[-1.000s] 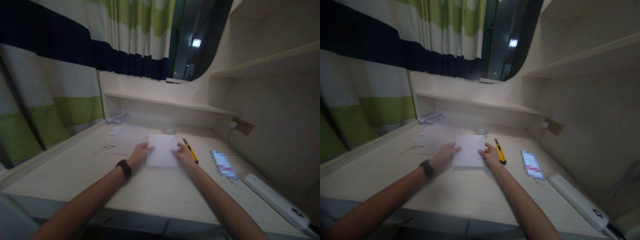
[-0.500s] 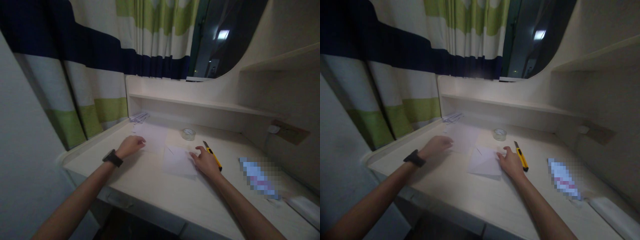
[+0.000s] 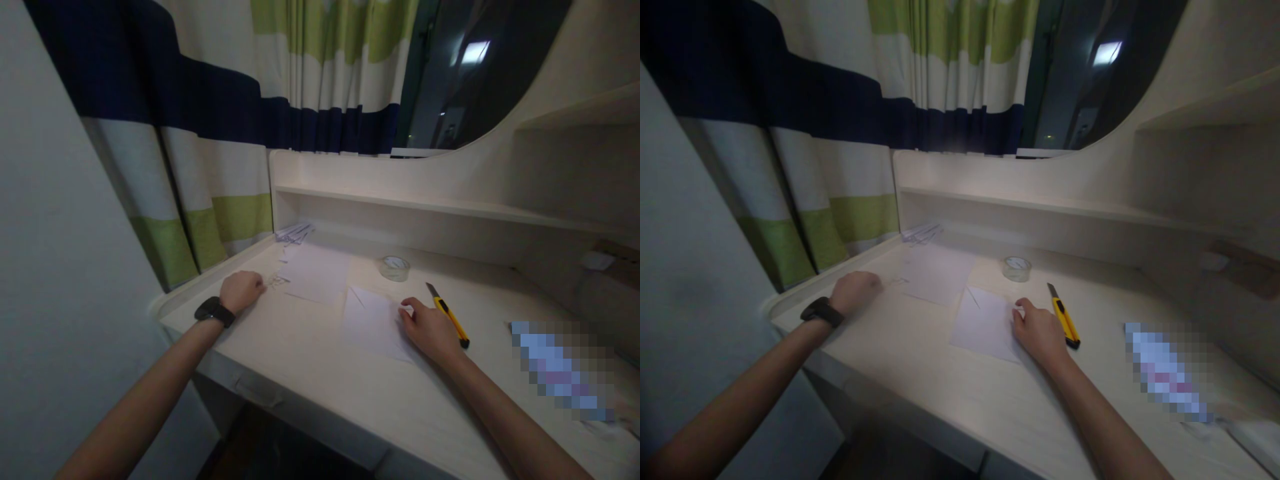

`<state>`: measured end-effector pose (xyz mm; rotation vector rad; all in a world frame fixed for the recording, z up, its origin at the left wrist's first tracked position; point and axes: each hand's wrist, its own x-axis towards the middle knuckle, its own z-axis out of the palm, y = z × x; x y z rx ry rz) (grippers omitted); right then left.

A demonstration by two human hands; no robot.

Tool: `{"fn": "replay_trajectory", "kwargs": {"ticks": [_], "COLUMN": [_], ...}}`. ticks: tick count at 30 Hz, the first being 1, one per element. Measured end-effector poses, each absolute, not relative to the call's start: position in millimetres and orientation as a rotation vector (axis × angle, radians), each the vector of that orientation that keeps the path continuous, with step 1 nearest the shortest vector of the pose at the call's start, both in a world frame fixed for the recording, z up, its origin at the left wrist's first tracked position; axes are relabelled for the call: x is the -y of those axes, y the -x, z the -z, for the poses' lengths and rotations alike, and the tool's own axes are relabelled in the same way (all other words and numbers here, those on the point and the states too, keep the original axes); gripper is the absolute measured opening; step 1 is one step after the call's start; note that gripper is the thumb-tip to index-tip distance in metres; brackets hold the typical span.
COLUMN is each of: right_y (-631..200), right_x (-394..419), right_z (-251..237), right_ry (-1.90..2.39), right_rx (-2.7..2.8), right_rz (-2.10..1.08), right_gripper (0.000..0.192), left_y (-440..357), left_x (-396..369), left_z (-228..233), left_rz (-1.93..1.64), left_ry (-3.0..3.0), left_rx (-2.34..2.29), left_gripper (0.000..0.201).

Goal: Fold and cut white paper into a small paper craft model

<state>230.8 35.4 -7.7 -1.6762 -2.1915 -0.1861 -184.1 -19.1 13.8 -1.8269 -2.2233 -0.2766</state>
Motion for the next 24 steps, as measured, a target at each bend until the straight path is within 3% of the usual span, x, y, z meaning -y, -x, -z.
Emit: {"fn": "replay_trajectory", "kwargs": {"ticks": [18,24], "right_y": [-230,-228], "right_x": [-31,-29], "right_z": [4,2], "right_ry": [1.637,1.546], "right_rx": [2.156,2.069], "right_rz": [0.153,0.132], "right_gripper": [0.029,0.027], "left_y": [178,155], "left_x": [18,25], "left_z": [-8,-24], "left_rz": [0.051,0.375], "left_ry": [1.935,2.181], "left_rx": [2.015,1.923], "left_gripper": [0.026,0.015]}}
